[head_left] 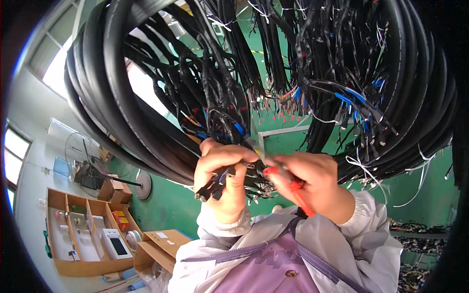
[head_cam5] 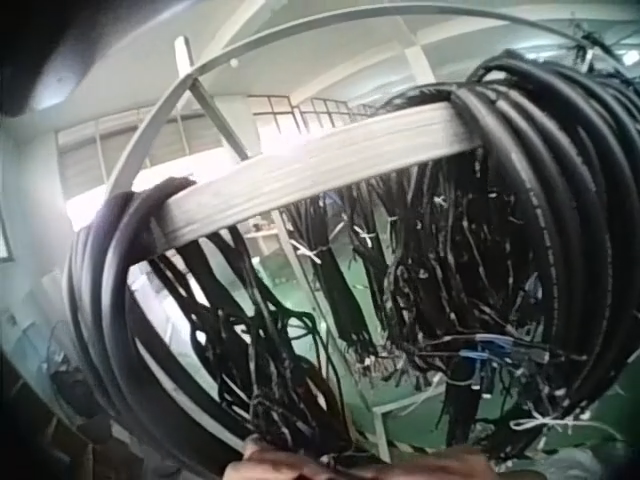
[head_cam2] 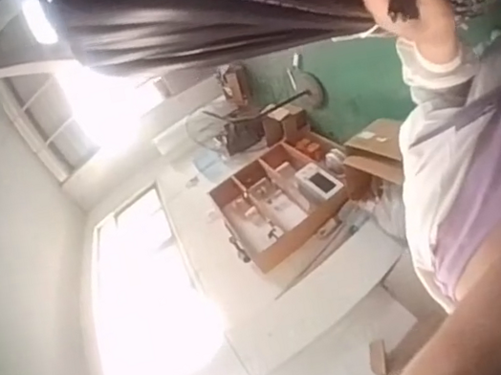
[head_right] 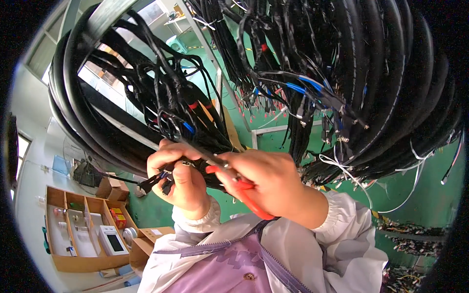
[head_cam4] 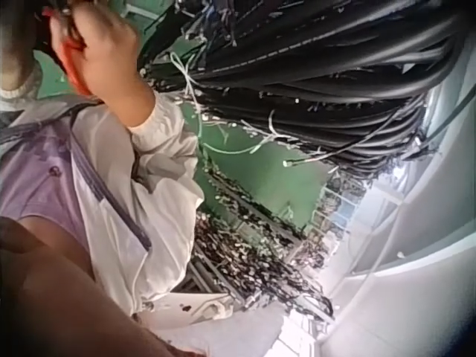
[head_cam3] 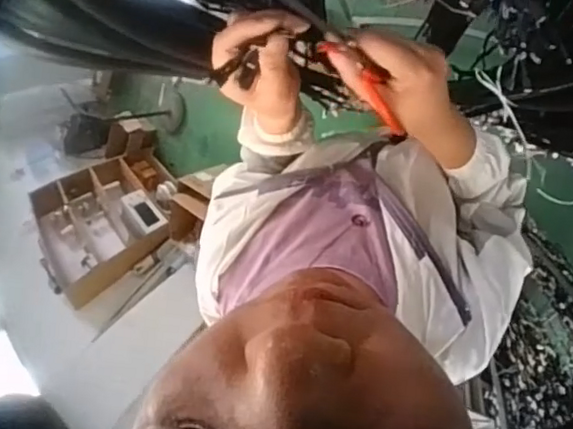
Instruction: Use a wire stripper to process cable ends on large wire bundles in a factory environment.
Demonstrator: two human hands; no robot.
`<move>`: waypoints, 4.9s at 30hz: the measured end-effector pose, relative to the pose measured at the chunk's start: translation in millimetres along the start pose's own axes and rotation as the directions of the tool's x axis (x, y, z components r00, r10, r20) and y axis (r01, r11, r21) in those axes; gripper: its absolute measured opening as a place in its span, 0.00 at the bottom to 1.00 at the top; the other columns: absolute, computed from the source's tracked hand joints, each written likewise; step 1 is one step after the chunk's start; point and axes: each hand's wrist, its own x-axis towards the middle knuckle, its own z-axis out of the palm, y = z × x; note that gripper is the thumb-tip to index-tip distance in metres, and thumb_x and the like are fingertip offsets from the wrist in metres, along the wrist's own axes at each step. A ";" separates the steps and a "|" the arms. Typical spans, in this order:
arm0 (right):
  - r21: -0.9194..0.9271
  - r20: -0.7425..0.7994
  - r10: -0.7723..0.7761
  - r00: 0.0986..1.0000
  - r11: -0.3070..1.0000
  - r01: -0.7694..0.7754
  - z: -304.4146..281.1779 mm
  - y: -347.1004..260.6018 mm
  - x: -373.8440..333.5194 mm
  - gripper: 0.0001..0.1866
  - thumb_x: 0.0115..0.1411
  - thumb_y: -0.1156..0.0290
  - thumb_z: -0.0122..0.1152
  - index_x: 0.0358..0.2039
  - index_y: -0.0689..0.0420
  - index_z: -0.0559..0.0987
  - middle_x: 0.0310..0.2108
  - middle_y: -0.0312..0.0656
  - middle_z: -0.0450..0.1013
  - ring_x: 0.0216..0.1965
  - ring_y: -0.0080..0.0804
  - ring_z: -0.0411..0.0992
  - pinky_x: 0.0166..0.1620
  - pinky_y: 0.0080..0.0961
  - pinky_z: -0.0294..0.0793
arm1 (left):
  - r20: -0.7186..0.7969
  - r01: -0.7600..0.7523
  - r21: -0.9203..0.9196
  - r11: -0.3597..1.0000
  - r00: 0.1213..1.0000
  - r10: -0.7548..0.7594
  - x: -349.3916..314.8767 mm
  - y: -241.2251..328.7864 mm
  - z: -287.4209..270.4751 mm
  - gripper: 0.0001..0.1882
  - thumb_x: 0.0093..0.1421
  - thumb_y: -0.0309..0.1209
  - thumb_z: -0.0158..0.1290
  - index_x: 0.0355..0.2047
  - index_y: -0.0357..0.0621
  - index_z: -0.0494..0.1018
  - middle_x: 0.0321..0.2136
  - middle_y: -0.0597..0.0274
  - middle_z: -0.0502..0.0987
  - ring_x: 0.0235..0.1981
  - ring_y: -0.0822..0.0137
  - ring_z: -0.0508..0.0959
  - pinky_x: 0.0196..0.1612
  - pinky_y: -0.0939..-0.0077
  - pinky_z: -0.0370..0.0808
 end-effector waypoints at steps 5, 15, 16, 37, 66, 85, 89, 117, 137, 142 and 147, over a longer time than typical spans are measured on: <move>0.058 0.005 0.092 0.996 0.994 -0.092 -19.3 -8.5 4.7 0.08 0.49 0.79 0.62 0.32 0.63 0.77 0.19 0.41 0.73 0.15 0.24 0.70 0.19 0.18 0.67 | 0.052 -0.004 0.106 0.994 0.999 -0.001 1.9 3.7 -3.4 0.08 0.53 0.27 0.55 0.34 0.37 0.74 0.27 0.59 0.79 0.26 0.69 0.73 0.38 0.76 0.63; 0.213 0.012 0.103 0.995 0.972 -0.103 -33.1 -22.0 3.5 0.12 0.45 0.81 0.63 0.34 0.63 0.77 0.22 0.40 0.74 0.19 0.22 0.71 0.23 0.16 0.69 | 0.188 -0.147 0.434 0.889 0.980 0.070 13.0 14.5 10.6 0.13 0.42 0.20 0.57 0.31 0.42 0.76 0.26 0.65 0.78 0.23 0.69 0.73 0.36 0.75 0.61; 0.250 0.029 0.181 0.983 0.951 -0.182 -33.7 -23.7 4.1 0.12 0.45 0.81 0.63 0.34 0.63 0.77 0.24 0.41 0.74 0.21 0.23 0.72 0.25 0.17 0.70 | 0.177 -0.158 0.435 0.886 0.980 0.088 13.1 12.8 12.7 0.14 0.41 0.20 0.57 0.32 0.42 0.76 0.25 0.66 0.78 0.23 0.69 0.72 0.36 0.75 0.60; 0.443 0.101 0.386 0.917 0.808 -0.389 -24.7 -25.6 24.9 0.08 0.52 0.80 0.59 0.35 0.64 0.76 0.24 0.33 0.70 0.25 0.13 0.64 0.29 0.11 0.63 | 0.003 0.163 0.329 0.930 0.985 -0.173 3.5 11.8 27.3 0.21 0.40 0.20 0.60 0.35 0.44 0.67 0.27 0.71 0.78 0.20 0.73 0.68 0.36 0.75 0.61; 0.691 0.031 0.517 0.855 0.607 -0.392 -28.5 -13.8 14.4 0.08 0.57 0.76 0.50 0.35 0.67 0.72 0.15 0.33 0.65 0.11 0.15 0.58 0.15 0.13 0.56 | -0.120 -0.177 0.244 0.954 0.970 0.211 -28.3 -10.5 24.1 0.31 0.42 0.25 0.64 0.44 0.36 0.59 0.49 0.41 0.61 0.47 0.53 0.67 0.51 0.65 0.63; 0.285 -0.256 0.210 0.944 0.949 -0.134 -41.1 4.8 -20.4 0.17 0.57 0.76 0.47 0.46 0.70 0.63 0.14 0.36 0.59 0.10 0.19 0.55 0.14 0.15 0.57 | 0.177 0.461 -0.556 0.691 0.878 -0.444 -22.1 12.7 -1.9 0.30 0.65 0.41 0.34 0.57 0.25 0.52 0.53 0.42 0.64 0.55 0.52 0.65 0.59 0.63 0.57; 0.428 -0.186 0.017 0.982 0.902 0.065 -55.6 -22.5 -29.5 0.23 0.51 0.76 0.59 0.48 0.68 0.65 0.20 0.34 0.66 0.15 0.20 0.62 0.18 0.15 0.61 | 0.208 0.502 -0.445 0.742 0.864 -0.459 -21.4 18.9 -2.9 0.32 0.63 0.42 0.37 0.56 0.24 0.53 0.52 0.42 0.65 0.52 0.49 0.68 0.58 0.59 0.58; 0.356 0.029 0.255 0.967 0.901 -0.248 -12.0 -8.2 23.7 0.12 0.48 0.82 0.64 0.34 0.61 0.73 0.26 0.37 0.74 0.27 0.16 0.71 0.30 0.13 0.70 | 0.179 -0.041 0.145 0.989 0.984 0.014 21.3 8.4 1.9 0.14 0.45 0.12 0.52 0.33 0.37 0.76 0.23 0.58 0.77 0.23 0.69 0.78 0.27 0.80 0.73; 0.196 0.013 0.175 0.984 0.965 -0.174 -27.6 -24.8 12.0 0.18 0.47 0.85 0.63 0.41 0.63 0.74 0.31 0.38 0.74 0.24 0.13 0.67 0.28 0.12 0.68 | 0.171 0.151 0.121 0.981 0.970 -0.171 18.6 9.8 9.1 0.10 0.48 0.17 0.55 0.32 0.36 0.77 0.22 0.57 0.78 0.24 0.69 0.79 0.27 0.83 0.72; 0.028 0.088 0.018 0.996 0.999 -0.021 -20.7 -29.2 23.1 0.24 0.45 0.82 0.66 0.45 0.65 0.72 0.28 0.40 0.74 0.20 0.15 0.67 0.25 0.13 0.67 | 0.181 0.038 0.281 0.959 0.979 -0.092 18.9 13.0 13.6 0.16 0.43 0.12 0.49 0.33 0.40 0.75 0.21 0.59 0.75 0.23 0.65 0.77 0.26 0.76 0.74; -0.072 -0.083 -0.056 0.995 0.996 0.050 -14.4 -6.9 16.7 0.15 0.46 0.79 0.66 0.35 0.61 0.74 0.19 0.35 0.71 0.17 0.15 0.65 0.21 0.13 0.64 | 0.100 -0.020 0.313 0.950 0.995 -0.012 -2.5 7.9 39.8 0.19 0.46 0.16 0.51 0.41 0.36 0.70 0.30 0.50 0.75 0.29 0.55 0.77 0.31 0.68 0.74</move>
